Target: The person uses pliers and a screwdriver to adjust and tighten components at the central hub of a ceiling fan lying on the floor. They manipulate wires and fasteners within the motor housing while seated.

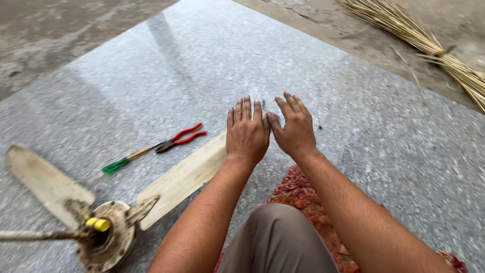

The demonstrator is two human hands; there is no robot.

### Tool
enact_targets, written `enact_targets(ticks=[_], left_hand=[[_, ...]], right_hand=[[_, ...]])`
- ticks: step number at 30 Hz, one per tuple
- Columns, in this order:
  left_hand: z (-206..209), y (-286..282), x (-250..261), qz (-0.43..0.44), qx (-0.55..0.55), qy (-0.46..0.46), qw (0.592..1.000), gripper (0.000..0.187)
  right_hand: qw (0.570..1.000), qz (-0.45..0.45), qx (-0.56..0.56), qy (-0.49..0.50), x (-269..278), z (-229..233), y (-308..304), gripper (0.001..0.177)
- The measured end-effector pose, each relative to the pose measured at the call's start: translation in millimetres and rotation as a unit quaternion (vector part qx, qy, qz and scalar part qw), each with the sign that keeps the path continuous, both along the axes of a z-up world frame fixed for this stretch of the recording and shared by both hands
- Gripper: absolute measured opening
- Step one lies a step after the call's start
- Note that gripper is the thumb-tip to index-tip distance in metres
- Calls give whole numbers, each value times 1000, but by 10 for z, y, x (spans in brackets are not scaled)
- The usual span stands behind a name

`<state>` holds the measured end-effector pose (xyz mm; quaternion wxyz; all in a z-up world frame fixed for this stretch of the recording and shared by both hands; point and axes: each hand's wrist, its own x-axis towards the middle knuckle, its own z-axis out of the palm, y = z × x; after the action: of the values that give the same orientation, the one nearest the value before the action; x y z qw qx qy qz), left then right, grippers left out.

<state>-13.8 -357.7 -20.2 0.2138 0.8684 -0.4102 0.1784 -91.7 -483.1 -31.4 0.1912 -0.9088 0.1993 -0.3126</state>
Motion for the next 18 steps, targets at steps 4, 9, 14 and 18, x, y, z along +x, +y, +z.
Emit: enact_targets(ticks=[4,9,14,18], left_hand=[[76,447,145,57,-4,-5,998,53],[111,994,287,110,-7,-29,993,51],[124,1550,434,154,-12,-29,988,51],[106,2060,512,158,-28,-21,987,55]], right_hand=[[999,46,-24,16,248,168,411,54],[993,99,-50,33,551,305,895,55],[985,157,-63,29,814,374,1370,57],[979,192,-69,25,961,370,1766,57]])
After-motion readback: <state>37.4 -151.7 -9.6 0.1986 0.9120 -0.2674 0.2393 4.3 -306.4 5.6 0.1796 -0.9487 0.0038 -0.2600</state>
